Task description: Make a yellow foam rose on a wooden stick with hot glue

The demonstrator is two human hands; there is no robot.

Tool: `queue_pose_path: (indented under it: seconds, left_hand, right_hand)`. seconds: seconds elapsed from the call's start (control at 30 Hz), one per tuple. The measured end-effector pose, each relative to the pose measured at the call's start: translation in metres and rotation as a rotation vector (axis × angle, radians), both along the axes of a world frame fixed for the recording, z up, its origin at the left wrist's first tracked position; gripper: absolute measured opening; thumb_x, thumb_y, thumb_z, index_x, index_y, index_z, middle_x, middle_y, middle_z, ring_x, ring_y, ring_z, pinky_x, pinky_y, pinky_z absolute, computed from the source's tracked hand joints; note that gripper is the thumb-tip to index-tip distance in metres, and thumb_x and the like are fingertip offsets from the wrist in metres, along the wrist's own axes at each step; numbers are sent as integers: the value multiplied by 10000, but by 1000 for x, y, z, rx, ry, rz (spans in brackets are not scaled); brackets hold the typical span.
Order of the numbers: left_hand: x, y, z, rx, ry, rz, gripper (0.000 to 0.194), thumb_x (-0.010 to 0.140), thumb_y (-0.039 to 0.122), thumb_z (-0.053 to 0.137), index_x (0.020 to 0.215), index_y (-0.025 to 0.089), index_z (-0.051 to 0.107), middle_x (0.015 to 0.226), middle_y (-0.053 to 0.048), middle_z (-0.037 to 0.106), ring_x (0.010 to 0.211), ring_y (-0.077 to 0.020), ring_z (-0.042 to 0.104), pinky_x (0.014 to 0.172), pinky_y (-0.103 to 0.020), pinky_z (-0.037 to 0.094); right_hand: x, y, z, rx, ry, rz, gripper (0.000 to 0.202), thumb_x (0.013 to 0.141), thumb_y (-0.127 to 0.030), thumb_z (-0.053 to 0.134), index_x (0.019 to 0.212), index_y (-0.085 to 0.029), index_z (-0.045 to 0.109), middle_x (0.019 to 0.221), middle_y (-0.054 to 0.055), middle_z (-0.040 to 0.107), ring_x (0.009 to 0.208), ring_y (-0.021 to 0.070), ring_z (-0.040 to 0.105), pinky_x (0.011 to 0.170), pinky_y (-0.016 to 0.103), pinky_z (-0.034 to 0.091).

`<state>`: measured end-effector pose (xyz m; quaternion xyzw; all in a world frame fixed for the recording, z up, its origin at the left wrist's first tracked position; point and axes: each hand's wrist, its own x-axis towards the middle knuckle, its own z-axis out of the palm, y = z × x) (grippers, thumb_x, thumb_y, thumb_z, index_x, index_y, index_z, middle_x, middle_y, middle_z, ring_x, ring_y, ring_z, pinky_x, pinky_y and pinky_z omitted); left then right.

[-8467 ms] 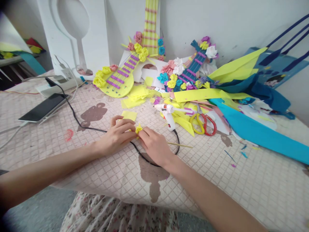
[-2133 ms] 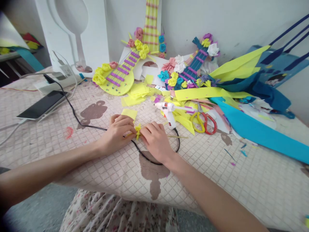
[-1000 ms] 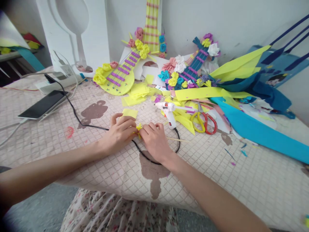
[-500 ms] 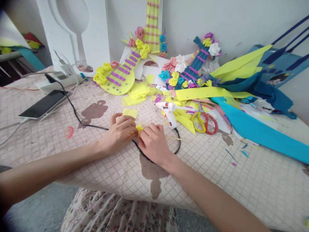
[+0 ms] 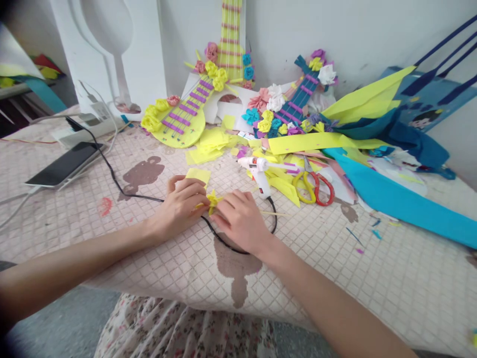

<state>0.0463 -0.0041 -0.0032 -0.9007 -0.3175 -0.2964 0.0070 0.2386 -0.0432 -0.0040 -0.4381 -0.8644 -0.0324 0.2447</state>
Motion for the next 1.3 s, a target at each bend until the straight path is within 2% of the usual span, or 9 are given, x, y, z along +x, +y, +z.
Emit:
queue_pose_path:
  seconds: [0.13,0.33,0.6,0.83,1.13,1.3]
  left_hand:
    - [-1,1,0,12,-10,-3,151,878,173,510,757,199,597,844,-2,631,986,-171,536,996,-429,231]
    - [-1,1,-1,15,-15,2,160,882,171,507,754,200,600,835,2,628,970,-165,534,996,-429,227]
    - [-1,0,0,5,24,-9,154,885,163,501,772,186,604,860,-12,627,993,-182,525,996,-443,234]
    - [1,-1,-1,9,30,-9,147,885,153,497,786,179,602,866,-13,618,1002,-180,520,1005,-448,230]
    - [1,1,-2,18,31,-11,141,877,150,501,775,186,590,869,-6,621,1026,-175,521,1010,-439,227]
    - [0,1,-2,19,28,-10,137,871,141,511,774,189,595,873,-4,626,1024,-177,524,1010,-449,221]
  right_hand:
    - [16,5,3,-13,-35,-86,132,859,-310,564,791,-197,568,807,38,608,857,204,506,757,343,355]
    - [20,6,3,-65,-125,-61,153,881,-237,524,739,-191,558,762,36,594,838,200,505,736,335,361]
    - [3,5,1,-27,28,-14,111,899,-261,500,847,-197,574,875,48,599,870,194,498,778,336,382]
    - [-10,9,-5,-32,-23,-21,180,918,-206,434,817,-188,582,832,53,589,849,200,490,746,343,394]
    - [-15,5,0,-99,-21,-86,176,916,-168,428,812,-171,570,828,58,579,842,203,493,746,333,407]
    - [-16,7,-1,-77,-49,-44,205,927,-178,404,805,-177,569,817,59,582,842,207,491,728,338,399]
